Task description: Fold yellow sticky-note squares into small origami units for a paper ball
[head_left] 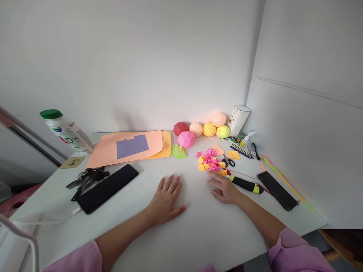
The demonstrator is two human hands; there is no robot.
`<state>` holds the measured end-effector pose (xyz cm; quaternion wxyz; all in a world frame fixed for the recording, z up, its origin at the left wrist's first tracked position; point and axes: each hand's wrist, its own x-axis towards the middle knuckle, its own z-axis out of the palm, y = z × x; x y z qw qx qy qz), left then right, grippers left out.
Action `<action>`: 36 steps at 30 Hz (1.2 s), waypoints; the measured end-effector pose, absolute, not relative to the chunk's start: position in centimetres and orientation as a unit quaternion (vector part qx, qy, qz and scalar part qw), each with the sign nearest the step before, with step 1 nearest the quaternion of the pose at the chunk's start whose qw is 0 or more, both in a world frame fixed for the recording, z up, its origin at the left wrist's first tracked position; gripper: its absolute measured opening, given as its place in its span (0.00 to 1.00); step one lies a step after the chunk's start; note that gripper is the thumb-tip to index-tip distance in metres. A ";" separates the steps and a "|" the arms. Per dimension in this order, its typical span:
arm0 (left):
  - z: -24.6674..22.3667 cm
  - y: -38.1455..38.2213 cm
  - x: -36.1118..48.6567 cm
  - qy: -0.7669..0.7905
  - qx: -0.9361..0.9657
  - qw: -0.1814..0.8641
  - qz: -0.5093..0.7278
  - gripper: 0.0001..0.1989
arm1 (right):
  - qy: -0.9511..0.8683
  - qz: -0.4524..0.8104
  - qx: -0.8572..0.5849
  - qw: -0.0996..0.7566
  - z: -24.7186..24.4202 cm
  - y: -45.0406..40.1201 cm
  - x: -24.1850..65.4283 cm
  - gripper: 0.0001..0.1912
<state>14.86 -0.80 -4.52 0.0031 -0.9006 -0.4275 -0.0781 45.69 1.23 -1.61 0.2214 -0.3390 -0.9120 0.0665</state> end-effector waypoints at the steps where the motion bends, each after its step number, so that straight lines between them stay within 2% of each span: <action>1: -4.5 -0.8 14.9 -0.428 -0.901 0.004 -0.079 0.40 | -0.912 0.067 -0.339 0.222 -1.6 1.2 45.7 0.17; 36: -5.0 -0.8 14.5 -0.411 -0.905 0.003 -0.111 0.39 | -0.912 0.059 -0.345 0.214 -1.6 1.0 45.8 0.16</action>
